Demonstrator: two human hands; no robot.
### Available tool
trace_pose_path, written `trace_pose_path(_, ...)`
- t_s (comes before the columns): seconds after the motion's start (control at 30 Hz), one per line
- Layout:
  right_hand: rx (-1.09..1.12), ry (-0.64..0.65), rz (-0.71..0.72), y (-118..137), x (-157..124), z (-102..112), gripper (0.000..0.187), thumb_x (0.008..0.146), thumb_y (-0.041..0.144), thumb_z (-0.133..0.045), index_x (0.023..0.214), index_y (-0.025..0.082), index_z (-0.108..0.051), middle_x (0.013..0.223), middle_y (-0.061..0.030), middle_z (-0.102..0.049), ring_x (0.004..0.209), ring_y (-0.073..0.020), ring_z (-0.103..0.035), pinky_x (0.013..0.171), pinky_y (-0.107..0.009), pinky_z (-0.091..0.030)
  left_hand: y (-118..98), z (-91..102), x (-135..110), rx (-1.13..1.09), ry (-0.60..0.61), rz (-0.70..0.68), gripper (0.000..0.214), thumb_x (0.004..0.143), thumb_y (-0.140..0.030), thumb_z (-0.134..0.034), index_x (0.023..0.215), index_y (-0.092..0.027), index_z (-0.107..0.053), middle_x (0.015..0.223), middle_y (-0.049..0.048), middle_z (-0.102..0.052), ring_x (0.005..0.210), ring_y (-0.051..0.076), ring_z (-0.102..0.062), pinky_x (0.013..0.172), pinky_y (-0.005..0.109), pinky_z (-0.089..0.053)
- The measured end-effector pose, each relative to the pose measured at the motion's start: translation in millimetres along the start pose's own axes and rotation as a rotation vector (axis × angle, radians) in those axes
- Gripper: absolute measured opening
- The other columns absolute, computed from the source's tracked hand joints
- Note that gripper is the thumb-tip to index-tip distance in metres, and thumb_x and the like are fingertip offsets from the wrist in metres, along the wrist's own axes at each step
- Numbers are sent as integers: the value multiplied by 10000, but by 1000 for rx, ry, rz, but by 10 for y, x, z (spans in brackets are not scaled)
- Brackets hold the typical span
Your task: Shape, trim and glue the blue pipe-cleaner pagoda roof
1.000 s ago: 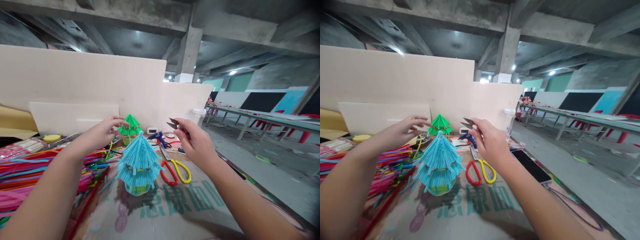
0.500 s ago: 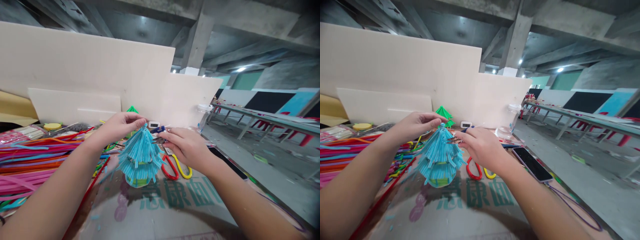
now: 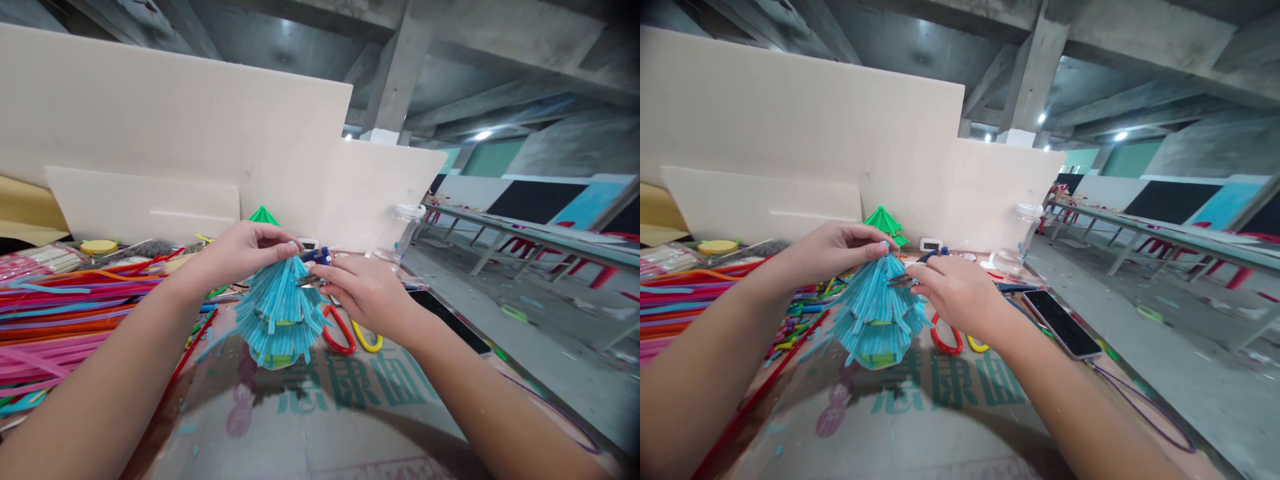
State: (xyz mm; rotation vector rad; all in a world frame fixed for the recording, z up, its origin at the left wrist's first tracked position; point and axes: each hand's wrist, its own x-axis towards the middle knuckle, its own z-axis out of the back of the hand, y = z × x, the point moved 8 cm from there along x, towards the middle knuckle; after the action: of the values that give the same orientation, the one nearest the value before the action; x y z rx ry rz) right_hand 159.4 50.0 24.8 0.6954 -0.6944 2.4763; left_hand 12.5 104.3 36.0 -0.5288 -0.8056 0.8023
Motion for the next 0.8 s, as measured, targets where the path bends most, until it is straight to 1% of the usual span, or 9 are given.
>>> trace_pose_path(0.2, 40, 38, -23, -15, 15, -25, 323, 970, 318, -426, 1160, 148, -626, 986, -107, -671, 822, -200, -593, 681, -310, -431, -43, 4, -13, 28, 5, -3, 340, 837, -461, -592, 999, -192, -724, 899, 21, -735, 796, 163, -646, 695, 233, -494)
trace_pose_path(0.37, 57, 65, -47, -54, -12, -30, 318, 971, 311, -429, 1196, 177, -609, 1023, -90, -665, 814, -183, -581, 676, -297, -410, -37, -7, -18, -18, 18, -8, 310, 836, -454, -604, 991, -214, -725, 903, 3, -737, 801, 153, -650, 681, 211, -485)
trace_pose_path(0.57, -41, 66, -22, -19, -12, -2, 316, 970, 320, -432, 1188, 188, -618, 900, -71, -653, 783, -189, -566, 640, -302, -363, -68, -3, -27, -8, 16, -16, 313, 829, -455, -611, 986, -210, -728, 923, 12, -736, 836, 172, -655, 680, 223, -483)
trace_pose_path(0.7, -101, 41, -7, 23, 4, 26, 306, 970, 327, -438, 1162, 188, -632, 890, -69, -654, 756, -180, -558, 624, -300, -339, -81, -4, -37, 2, 21, -8, 311, 830, -458, -610, 975, -209, -729, 906, 7, -737, 822, 168, -654, 659, 217, -476)
trace_pose_path(0.8, -120, 44, -1, 40, 3, 34, 299, 971, 329, -438, 1152, 196, -636, 881, -62, -655, 749, -175, -556, 621, -299, -331, -89, -17, -35, -10, 30, -12, 309, 829, -456, -612, 974, -209, -729, 926, 9, -738, 846, 172, -655, 679, 220, -484)
